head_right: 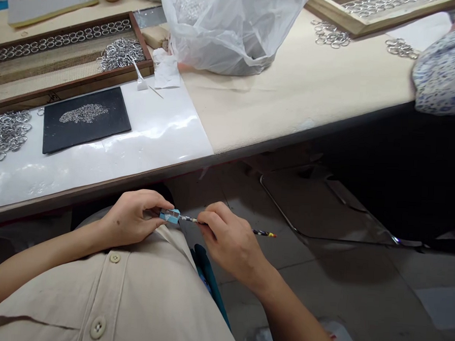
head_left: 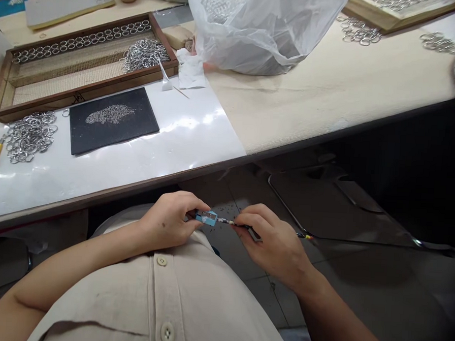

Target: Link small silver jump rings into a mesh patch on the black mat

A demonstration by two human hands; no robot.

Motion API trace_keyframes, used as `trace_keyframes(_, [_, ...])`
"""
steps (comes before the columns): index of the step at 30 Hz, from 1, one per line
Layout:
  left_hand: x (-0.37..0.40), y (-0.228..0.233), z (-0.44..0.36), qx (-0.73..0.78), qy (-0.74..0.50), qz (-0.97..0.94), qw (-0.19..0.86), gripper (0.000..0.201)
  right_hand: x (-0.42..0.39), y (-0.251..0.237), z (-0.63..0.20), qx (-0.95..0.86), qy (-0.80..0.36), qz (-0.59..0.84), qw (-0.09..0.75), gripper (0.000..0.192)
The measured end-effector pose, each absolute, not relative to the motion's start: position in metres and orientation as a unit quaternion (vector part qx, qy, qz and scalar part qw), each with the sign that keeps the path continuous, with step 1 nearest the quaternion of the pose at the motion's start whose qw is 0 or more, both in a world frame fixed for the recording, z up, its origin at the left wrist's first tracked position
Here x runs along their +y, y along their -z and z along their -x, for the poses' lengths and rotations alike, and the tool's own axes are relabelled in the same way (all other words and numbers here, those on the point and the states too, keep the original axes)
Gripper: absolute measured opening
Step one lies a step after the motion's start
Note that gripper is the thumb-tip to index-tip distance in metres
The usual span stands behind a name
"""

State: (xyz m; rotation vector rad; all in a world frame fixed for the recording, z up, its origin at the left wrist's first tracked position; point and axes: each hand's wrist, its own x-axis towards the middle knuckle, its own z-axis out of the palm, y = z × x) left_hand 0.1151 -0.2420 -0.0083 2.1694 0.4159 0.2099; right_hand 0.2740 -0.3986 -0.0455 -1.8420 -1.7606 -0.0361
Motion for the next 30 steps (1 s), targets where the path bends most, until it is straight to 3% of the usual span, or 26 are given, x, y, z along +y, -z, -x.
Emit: trace_keyframes(30, [-0.2403,0.0073,-0.1141,0.156,-0.066,-0.891,0.422,0.023,-0.3991,0.0402,-0.2724,-0.694,0.001,0.659,0.289,0.009])
